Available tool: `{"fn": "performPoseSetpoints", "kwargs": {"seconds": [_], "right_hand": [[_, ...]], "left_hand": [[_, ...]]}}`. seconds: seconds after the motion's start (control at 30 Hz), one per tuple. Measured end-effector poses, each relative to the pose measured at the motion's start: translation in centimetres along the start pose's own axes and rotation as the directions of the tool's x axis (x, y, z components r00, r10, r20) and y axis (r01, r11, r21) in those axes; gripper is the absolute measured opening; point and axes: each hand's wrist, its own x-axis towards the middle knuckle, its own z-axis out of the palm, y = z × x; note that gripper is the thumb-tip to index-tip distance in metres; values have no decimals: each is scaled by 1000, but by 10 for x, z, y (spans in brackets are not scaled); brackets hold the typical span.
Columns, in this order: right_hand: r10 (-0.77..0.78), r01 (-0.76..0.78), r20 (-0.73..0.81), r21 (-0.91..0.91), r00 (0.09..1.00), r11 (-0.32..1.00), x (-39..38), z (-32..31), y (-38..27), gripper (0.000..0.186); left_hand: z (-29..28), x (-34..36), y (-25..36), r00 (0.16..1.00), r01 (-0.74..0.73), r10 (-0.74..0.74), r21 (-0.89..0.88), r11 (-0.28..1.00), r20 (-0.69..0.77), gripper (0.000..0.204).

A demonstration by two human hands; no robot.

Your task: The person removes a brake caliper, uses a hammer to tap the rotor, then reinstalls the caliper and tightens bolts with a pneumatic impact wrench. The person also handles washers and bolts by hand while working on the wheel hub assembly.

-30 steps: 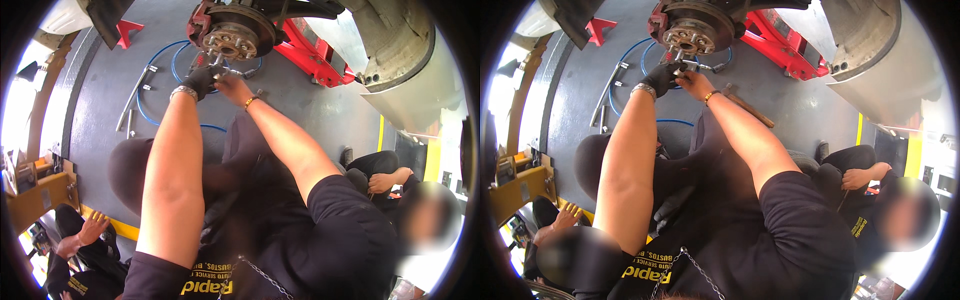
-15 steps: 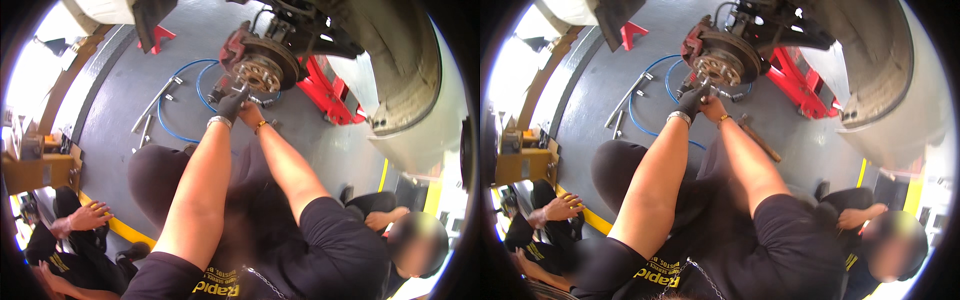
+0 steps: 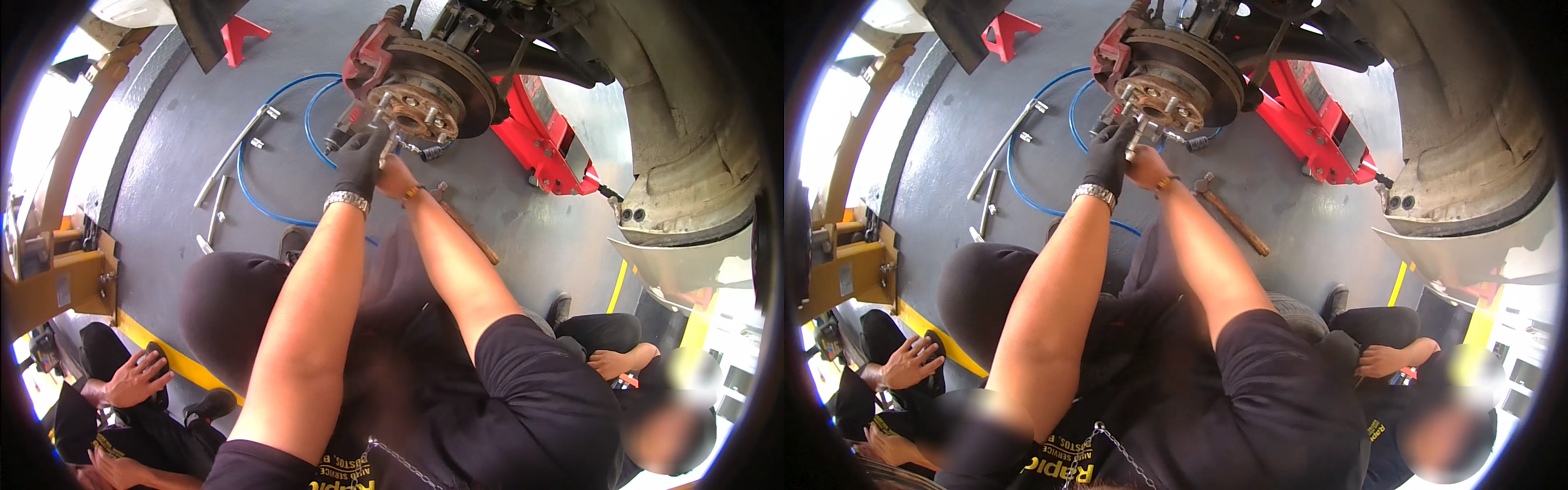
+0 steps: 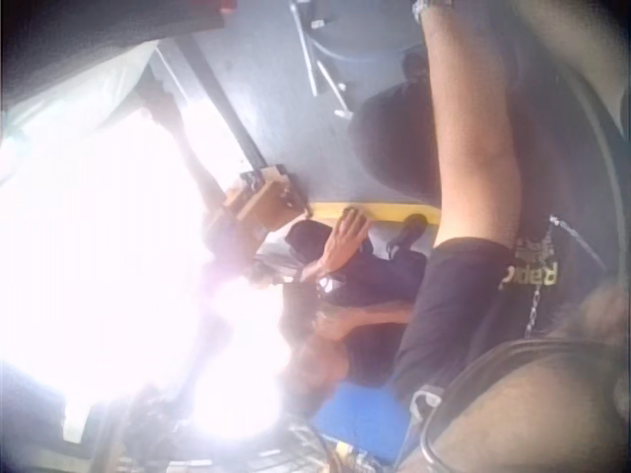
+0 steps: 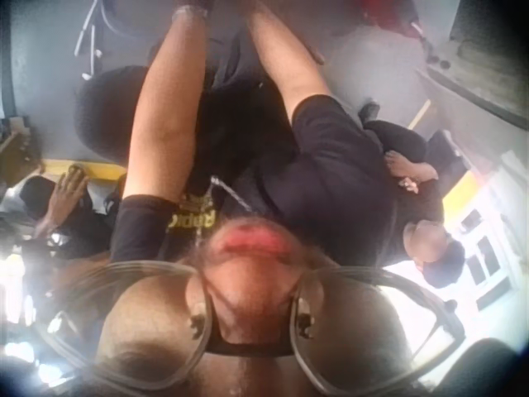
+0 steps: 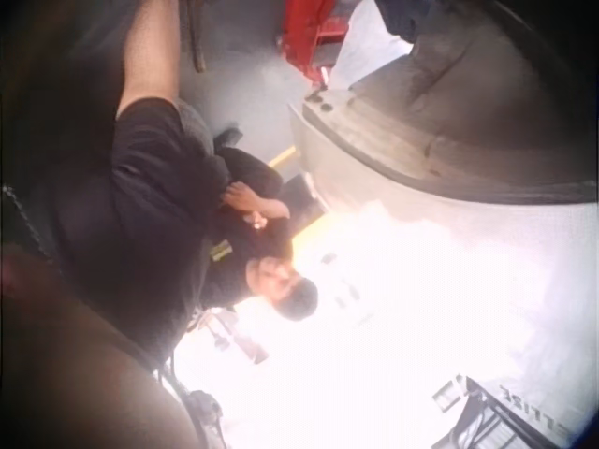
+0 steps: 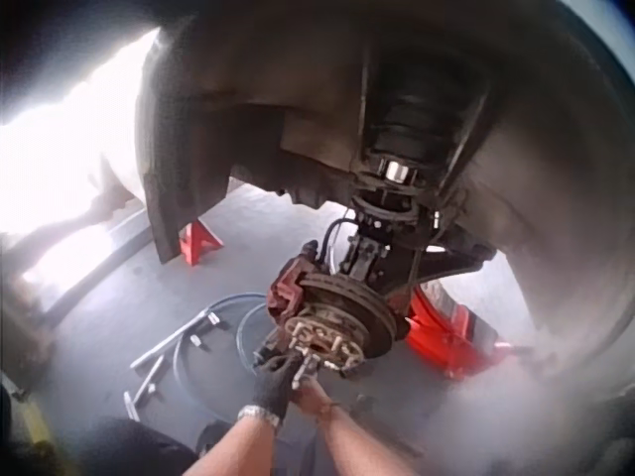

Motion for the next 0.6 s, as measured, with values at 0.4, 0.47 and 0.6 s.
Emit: {"fn": "performPoseSetpoints", "kwargs": {"seconds": [0.4,0.47,0.6], "right_hand": [[576,-543,124,-224,808,810,-28,-76,-93,31],[330,-334,-94,-30,939,942,-80,30,58,40],[299,-242,459,-180,837,953,-33,0,1,37]], "left_hand": [[-32,5,-2,848,-523,278,634,570,451,24],[43,-2,18,950,-303,251,731,611,185,30],[0,3,18,997,49,-5,592,804,-77,38]]}}
